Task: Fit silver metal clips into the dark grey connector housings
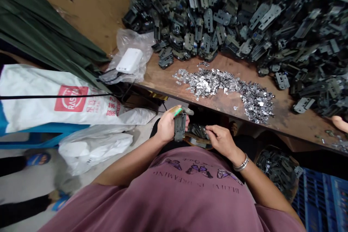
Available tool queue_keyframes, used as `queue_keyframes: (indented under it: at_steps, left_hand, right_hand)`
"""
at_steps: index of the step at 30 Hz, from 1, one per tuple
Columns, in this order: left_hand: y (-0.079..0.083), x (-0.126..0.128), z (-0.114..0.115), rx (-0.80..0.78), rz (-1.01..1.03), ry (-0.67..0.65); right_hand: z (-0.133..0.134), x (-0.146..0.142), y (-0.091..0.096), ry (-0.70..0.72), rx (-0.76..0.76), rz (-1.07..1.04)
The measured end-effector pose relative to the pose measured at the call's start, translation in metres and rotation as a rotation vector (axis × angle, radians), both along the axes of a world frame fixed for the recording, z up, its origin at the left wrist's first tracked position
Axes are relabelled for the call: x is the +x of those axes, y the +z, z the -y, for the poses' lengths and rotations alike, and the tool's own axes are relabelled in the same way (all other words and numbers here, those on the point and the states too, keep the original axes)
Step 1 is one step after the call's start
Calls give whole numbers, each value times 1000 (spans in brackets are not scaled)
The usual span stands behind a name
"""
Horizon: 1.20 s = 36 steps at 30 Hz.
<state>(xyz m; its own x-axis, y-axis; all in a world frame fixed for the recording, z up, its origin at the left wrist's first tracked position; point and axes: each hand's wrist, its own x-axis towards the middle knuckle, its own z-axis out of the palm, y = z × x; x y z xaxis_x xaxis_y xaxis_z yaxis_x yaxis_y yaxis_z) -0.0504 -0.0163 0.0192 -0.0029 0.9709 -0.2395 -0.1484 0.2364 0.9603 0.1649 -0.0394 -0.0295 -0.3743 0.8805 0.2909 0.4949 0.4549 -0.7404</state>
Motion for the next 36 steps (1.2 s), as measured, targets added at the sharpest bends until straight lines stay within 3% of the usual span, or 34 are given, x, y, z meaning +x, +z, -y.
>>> queue_keyframes:
  at_steps: [2, 5, 7, 10, 14, 18, 20, 22, 25, 29, 33, 36]
  left_hand:
    - [-1, 1, 0, -134, 125, -2]
    - [1, 2, -2, -189, 263, -9]
    - [2, 1, -4, -154, 204, -78]
    - [-4, -2, -7, -66, -43, -262]
    - [-36, -8, -15, -28, -230, -452]
    - [-80, -6, -28, -38, -475, -307]
    - [-94, 0, -31, -19, -524, -264]
    - [-101, 8, -31, 4, -577, -242]
    - [-102, 18, -26, 64, -663, -276]
    - [-96, 26, -16, 107, -594, -431]
    - [-87, 29, -8, 57, -394, -485]
    - [-77, 32, -5, -4, -280, -479]
  right_hand:
    - [-2, 6, 0, -8, -11, 4]
    - [-4, 16, 0, -44, -35, 9]
    - [-4, 21, 0, -82, -32, 18]
    - [-4, 26, 2, -122, -21, 42]
    - [-15, 46, 8, -200, -27, 54]
    - [-63, 106, 23, -522, 74, 61]
    - [-96, 144, 32, -707, 110, 146]
    - [-129, 176, 39, -841, 55, 328]
    - [-167, 203, 43, -987, -74, 580]
    - [-192, 209, 35, -1055, -219, 738]
    - [-202, 217, 23, -1123, -224, 739]
    - [-204, 229, 19, -1092, -176, 674]
